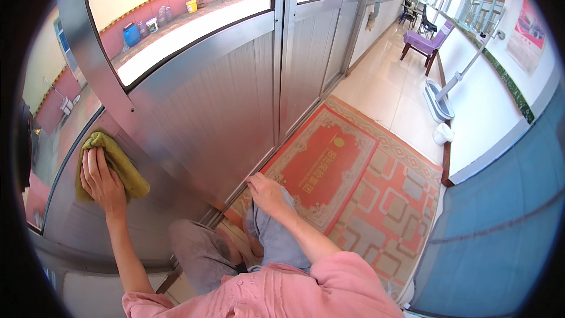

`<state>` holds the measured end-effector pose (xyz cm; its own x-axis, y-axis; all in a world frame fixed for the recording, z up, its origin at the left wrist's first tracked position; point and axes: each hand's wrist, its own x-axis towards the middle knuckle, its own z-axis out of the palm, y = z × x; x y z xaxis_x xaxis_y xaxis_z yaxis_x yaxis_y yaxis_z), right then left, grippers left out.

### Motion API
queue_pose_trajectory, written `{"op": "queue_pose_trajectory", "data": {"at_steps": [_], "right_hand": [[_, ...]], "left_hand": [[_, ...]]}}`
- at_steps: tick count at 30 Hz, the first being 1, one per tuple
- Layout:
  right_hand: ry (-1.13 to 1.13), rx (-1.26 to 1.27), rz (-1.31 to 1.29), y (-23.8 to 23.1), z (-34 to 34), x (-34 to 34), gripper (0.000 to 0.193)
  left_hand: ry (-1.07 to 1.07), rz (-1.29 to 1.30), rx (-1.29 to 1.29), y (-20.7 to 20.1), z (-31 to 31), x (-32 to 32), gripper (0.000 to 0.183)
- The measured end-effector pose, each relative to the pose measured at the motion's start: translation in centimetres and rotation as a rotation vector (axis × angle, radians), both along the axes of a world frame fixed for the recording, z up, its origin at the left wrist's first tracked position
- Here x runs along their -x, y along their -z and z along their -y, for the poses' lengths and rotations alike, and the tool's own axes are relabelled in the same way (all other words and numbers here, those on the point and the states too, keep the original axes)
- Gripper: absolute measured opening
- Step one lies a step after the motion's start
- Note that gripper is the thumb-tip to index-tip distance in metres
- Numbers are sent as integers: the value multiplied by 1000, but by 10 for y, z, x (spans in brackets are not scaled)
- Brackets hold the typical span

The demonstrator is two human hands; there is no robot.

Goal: The person wipes the surface of a metal door with a green cloth. They systematically clean the upper and middle sections of the door, moving the cloth in circular and vertical motions. The person occasionally adjusts the cloth in their hand to use a different side.

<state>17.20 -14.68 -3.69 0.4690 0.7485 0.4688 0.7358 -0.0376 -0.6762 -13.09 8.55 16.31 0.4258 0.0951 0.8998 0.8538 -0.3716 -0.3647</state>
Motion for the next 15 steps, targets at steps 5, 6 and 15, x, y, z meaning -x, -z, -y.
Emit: {"op": "queue_pose_trajectory", "data": {"at_steps": [5,6,15], "right_hand": [[-28,-23,35,1,-2,-5,11],[-23,-16,36,1,-1,-5,11],[45,-31,-19,8,9,-9,12]], "left_hand": [[70,50,83,-20,7,-39,56],[76,46,91,-19,8,-40,56],[58,45,70,8,7,15,48]]}}
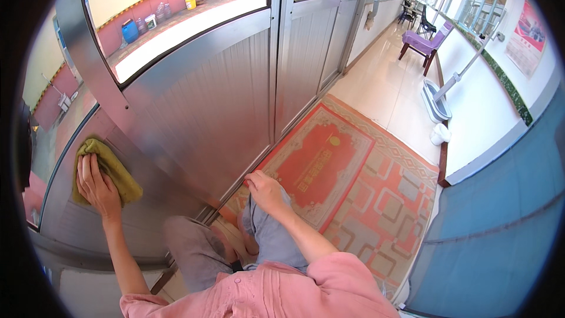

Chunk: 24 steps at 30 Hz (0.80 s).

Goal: The person wipes the surface of a metal door with a green cloth. They systematically clean the upper and middle sections of the door, moving the cloth in circular and vertical motions. The person occasionally adjusts the cloth in their hand to use a different side.

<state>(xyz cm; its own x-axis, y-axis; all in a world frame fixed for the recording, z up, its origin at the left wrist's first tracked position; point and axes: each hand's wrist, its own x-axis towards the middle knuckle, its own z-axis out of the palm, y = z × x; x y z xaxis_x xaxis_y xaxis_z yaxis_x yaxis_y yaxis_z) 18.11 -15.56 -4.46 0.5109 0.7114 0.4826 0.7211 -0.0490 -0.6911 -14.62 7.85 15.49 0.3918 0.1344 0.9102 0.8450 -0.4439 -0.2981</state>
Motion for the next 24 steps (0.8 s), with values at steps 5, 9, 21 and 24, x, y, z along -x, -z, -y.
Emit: {"op": "queue_pose_trajectory", "data": {"at_steps": [5,9,21,24], "right_hand": [[-30,1,23,0,-6,-2,12],[-29,-2,54,-9,-6,3,12],[7,-11,-19,2,10,-16,12],[-17,11,-5,-1,6,-11,12]], "left_hand": [[39,30,39,-30,2,-62,52],[-1,-75,22,-23,-2,-54,53],[-26,93,1,-13,3,-33,49],[8,61,-19,-30,2,-67,52]]}}
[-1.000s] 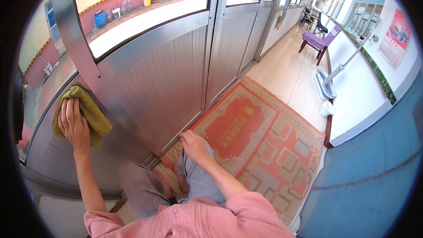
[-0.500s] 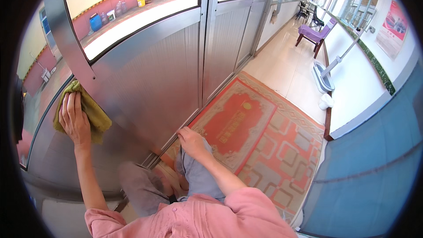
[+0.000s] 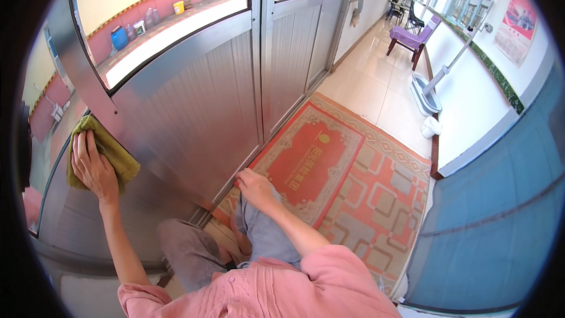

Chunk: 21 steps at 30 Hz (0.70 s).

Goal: The person wipes the surface of a metal door with a green cloth. They systematically clean the upper and middle sections of the door, moving the cloth in circular and vertical motions. The person occasionally adjusts the cloth in their hand to use a different side.

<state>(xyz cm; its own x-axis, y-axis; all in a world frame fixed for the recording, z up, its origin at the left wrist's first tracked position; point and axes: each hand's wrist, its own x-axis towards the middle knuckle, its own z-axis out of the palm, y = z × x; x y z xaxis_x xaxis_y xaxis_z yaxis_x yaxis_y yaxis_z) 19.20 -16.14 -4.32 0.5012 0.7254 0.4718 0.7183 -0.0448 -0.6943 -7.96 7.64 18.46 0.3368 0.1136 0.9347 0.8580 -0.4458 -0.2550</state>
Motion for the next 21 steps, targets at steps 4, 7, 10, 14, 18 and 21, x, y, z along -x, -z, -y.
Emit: {"op": "queue_pose_trajectory", "data": {"at_steps": [4,7,10,14,18,21], "right_hand": [[6,-5,15,-4,1,5,13],[31,-10,4,-1,3,4,13],[19,-16,-19,-4,0,9,13],[-19,8,17,-8,-2,11,12],[-97,-3,70,-5,-20,20,12],[-125,32,108,-4,-31,31,11]], "left_hand": [[8,-45,-2,0,-4,-3,53],[-37,-166,31,15,-3,20,53],[-92,-95,13,30,5,76,52],[-91,50,57,20,10,107,51],[-51,96,50,8,8,79,50],[-26,48,52,-4,13,27,51]]}}
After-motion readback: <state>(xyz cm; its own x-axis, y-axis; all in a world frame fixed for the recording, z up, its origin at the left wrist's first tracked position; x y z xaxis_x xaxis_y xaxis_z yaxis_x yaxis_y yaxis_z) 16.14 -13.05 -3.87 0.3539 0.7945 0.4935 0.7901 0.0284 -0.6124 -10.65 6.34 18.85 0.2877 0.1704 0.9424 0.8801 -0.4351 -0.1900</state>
